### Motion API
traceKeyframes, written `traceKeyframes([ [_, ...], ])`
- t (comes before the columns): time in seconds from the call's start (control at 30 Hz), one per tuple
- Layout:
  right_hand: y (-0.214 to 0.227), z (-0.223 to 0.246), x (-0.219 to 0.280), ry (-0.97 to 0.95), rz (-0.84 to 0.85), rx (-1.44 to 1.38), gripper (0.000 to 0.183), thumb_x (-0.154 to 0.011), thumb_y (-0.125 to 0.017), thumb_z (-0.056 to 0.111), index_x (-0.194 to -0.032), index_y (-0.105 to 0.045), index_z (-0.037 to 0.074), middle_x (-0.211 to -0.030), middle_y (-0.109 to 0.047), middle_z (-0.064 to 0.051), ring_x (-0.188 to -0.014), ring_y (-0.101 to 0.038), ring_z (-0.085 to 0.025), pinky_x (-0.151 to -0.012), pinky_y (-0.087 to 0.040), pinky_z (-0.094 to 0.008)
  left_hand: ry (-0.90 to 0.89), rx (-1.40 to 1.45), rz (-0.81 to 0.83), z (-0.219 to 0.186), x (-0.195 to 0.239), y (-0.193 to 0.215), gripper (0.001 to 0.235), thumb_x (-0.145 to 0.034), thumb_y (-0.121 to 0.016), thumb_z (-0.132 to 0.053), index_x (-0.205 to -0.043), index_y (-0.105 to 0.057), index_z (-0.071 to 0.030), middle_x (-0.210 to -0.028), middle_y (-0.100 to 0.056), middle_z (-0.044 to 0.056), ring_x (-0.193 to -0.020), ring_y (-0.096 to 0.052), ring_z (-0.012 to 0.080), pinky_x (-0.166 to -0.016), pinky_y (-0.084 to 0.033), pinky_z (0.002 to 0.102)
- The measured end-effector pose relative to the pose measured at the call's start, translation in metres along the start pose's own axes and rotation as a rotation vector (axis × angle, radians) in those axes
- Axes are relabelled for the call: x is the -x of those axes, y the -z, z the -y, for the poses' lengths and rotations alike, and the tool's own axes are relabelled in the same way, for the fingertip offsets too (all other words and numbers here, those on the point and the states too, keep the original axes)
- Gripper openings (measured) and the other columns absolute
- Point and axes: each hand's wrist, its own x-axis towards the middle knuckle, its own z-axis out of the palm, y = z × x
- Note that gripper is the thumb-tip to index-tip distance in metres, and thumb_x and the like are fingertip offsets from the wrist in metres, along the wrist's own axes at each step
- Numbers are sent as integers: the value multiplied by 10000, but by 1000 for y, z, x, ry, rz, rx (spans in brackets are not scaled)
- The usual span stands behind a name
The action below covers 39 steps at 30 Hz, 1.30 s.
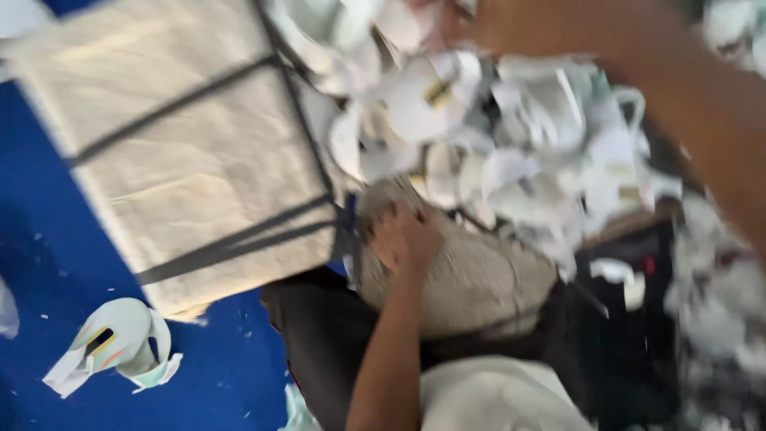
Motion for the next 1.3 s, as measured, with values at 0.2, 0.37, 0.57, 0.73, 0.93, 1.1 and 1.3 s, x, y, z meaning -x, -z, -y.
traceKeyframes([
  [0.2, -247, -208, 195, -280, 119, -152, 396, -854, -805, 301, -1196, -722, 118, -1115, -768, -73, -895, -741, -269, -838, -575, -420, -102, -89, -149, -3, 1, 4, 245, -823, -695, -294, -948, -736, -87, -1107, -724, 142, -1152, -610, 369, -921, -490, 547],
  [0.37, -421, -326, 262, -565, 159, -147, 395, -809, -843, 390, -1133, -789, 170, -1151, -756, -150, -1067, -703, -335, -959, -549, -442, -300, -167, -398, 8, 5, -4, 117, -868, -699, -203, -924, -738, -108, -1057, -747, 103, -1082, -663, 345, -903, -539, 483],
  [0.57, -448, -327, 205, -576, -228, -515, 532, -756, -922, 398, -1243, -809, 215, -1514, -359, -335, -1419, -338, -456, -1144, -308, -443, -392, -157, -408, 12, 3, 1, 96, -892, -726, -155, -944, -739, -76, -1041, -740, 123, -1020, -676, 342, -877, -560, 444],
  [0.73, -422, -341, 144, -1024, -362, -1389, 712, -779, -861, 364, -1351, -498, 146, -1424, -515, -63, -1320, -489, -232, -984, -436, -463, -328, -209, -370, 14, 3, 0, 119, -898, -700, -180, -956, -750, -89, -1068, -752, 99, -1063, -677, 338, -896, -547, 464],
  [0.93, -416, -280, 185, -867, -642, -1551, 361, -914, -785, 118, -1262, -699, 80, -1157, -670, -40, -1003, -640, -157, -842, -515, -352, -274, -259, -339, 13, 1, 0, 169, -887, -703, -229, -962, -767, -92, -1084, -746, 144, -1076, -662, 351, -904, -545, 470],
  [1.1, -318, -168, 214, -540, -770, -1664, 305, -884, -748, -52, -1144, -625, 48, -974, -624, -34, -879, -649, -165, -791, -588, -369, -276, -229, -368, 6, 0, 1, 187, -856, -710, -239, -946, -756, -82, -1084, -745, 144, -1054, -652, 375, -858, -525, 509],
  [1.3, -199, -32, 273, -14, -630, -1722, 449, -859, -725, -76, -1253, -590, 93, -1065, -677, -57, -976, -695, -189, -849, -625, -394, -801, -98, -315, 34, 31, -23, 219, -815, -735, -253, -953, -737, -84, -1102, -717, 137, -1070, -633, 362, -902, -511, 537],
])
